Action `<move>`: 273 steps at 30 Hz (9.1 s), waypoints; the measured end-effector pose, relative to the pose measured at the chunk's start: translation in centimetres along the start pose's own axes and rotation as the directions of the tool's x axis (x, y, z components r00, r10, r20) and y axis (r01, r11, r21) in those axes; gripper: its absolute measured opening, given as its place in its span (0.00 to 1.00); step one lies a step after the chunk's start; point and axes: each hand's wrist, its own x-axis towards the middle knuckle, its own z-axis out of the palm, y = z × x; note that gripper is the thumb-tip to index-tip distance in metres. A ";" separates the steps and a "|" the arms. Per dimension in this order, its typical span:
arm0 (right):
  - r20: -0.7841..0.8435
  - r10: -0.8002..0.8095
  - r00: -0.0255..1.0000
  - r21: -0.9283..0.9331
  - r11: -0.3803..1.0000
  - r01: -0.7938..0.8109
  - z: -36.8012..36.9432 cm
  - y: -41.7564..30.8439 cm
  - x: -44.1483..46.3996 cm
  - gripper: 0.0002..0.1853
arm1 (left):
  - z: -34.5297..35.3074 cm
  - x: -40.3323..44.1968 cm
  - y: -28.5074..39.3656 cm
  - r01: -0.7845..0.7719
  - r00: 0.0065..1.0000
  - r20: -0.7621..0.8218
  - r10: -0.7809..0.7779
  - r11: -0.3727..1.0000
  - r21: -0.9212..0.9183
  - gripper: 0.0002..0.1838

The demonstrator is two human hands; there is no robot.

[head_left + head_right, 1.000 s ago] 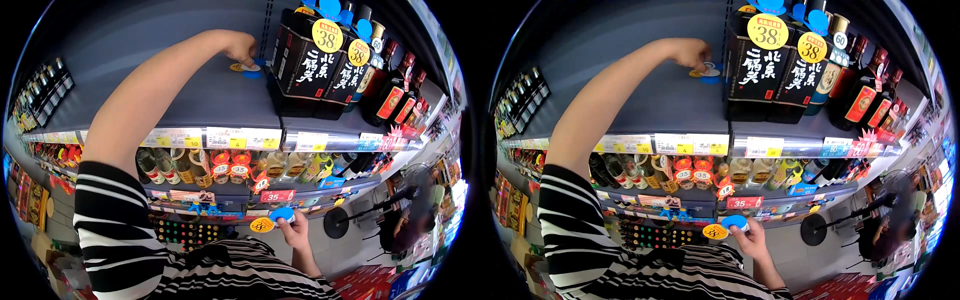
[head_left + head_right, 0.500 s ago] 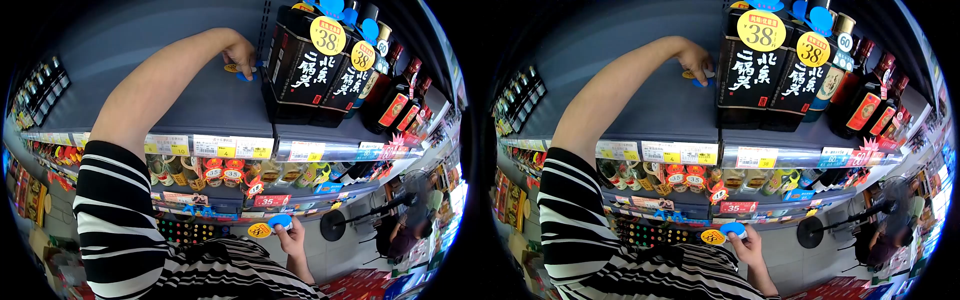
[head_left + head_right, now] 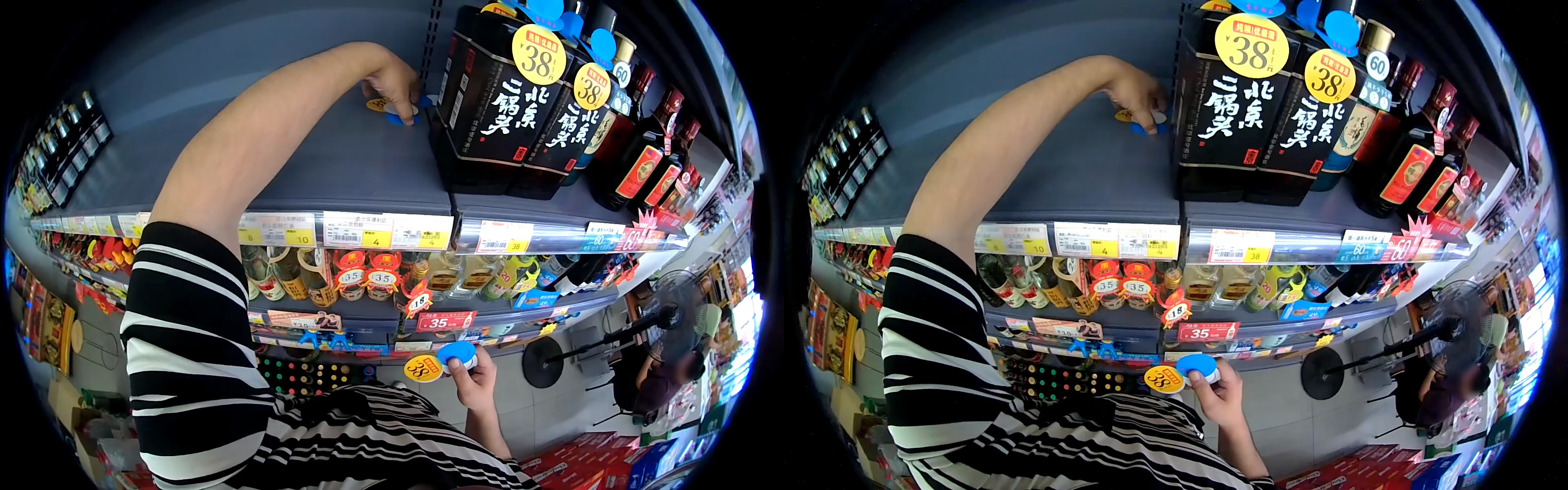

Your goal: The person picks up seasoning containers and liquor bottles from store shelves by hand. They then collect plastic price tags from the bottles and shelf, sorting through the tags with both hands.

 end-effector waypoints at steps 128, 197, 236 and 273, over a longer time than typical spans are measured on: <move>-0.032 0.046 0.998 0.173 0.984 -0.040 14.6 -3.5 -1.6 0.07 | 37.8 -26.9 15.1 -0.335 0.942 -0.265 -0.207 -0.622 -0.708 0.16; 0.297 -0.441 0.847 0.044 0.892 0.449 15.5 -0.8 -6.8 0.12 | 41.8 -33.3 13.0 -0.407 0.901 -0.172 -0.398 -0.637 -0.655 0.15; 0.179 0.037 0.983 -0.064 0.998 -0.026 16.0 -0.9 -3.5 0.09 | 42.8 -31.9 12.6 -0.372 0.895 -0.174 -0.411 -0.473 -0.798 0.20; 0.163 0.261 0.952 0.437 0.846 -0.306 12.4 -0.2 -5.0 0.07 | 43.2 -31.5 12.8 -0.381 0.889 -0.167 -0.427 -0.485 -0.787 0.20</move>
